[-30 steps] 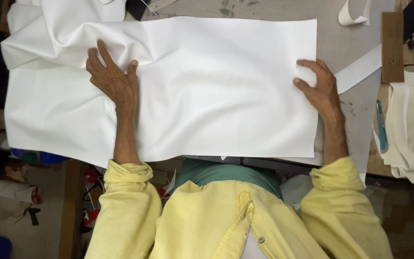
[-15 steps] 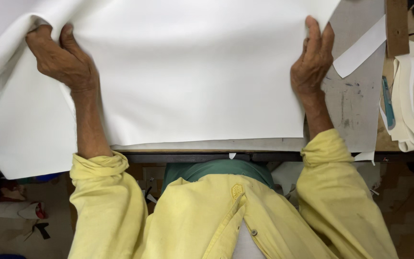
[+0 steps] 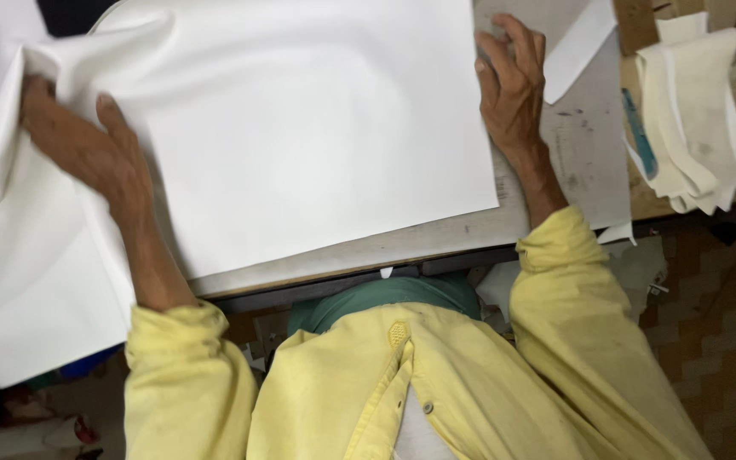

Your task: The person lays out white fabric on a worktable, places a curved paper pattern on top, and uses a ruler and a cutting tool to trace and cut the fabric along the pattern. The person then cuts additional straight strips from the fabric and sets them aside.

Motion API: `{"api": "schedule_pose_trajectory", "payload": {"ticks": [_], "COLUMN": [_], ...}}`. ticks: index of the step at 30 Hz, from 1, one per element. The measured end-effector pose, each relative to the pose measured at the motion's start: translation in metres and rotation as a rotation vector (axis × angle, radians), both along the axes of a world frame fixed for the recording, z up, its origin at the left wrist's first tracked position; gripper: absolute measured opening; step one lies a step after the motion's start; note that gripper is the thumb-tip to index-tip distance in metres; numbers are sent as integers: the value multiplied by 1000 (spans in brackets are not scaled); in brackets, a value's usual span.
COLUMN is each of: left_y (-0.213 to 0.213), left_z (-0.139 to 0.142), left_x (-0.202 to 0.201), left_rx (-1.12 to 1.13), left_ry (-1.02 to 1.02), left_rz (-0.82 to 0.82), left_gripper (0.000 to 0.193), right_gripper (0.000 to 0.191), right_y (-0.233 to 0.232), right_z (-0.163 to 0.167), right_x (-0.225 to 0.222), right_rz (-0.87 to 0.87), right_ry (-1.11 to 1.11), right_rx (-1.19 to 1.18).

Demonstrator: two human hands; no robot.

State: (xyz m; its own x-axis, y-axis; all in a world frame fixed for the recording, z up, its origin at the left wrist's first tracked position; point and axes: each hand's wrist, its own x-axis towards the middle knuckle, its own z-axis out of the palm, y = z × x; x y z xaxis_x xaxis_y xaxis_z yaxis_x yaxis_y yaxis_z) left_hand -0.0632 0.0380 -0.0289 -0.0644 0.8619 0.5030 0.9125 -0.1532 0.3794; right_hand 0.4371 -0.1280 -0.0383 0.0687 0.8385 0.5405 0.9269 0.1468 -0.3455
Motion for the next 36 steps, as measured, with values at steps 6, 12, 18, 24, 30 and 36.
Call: {"api": "schedule_pose_trajectory", "payload": {"ticks": [6, 12, 18, 24, 30, 36], "left_y": [-134, -230, -208, -119, -29, 24], "left_z": [2, -7, -1, 10, 11, 22], "left_x": [101, 252, 355, 424, 494, 526], "left_rx": [-457, -491, -396, -386, 204, -39], "left_ry": [33, 407, 103, -286, 284, 223], "left_rz": [-131, -915, -1363, -1034, -755, -866], "left_gripper": [84, 78, 65, 39, 50, 23], "right_gripper": [16, 24, 27, 18, 24, 16], "right_y": [-149, -212, -199, -186, -183, -188], "right_z": [0, -8, -14, -5, -4, 1], "right_x": [76, 124, 141, 148, 149, 154], "right_rz": [-568, -490, -583, -606, -552, -642], "right_ry": [38, 2, -57, 75, 297, 525], "right_rx": [-21, -161, -180, -246, -229, -271]}}
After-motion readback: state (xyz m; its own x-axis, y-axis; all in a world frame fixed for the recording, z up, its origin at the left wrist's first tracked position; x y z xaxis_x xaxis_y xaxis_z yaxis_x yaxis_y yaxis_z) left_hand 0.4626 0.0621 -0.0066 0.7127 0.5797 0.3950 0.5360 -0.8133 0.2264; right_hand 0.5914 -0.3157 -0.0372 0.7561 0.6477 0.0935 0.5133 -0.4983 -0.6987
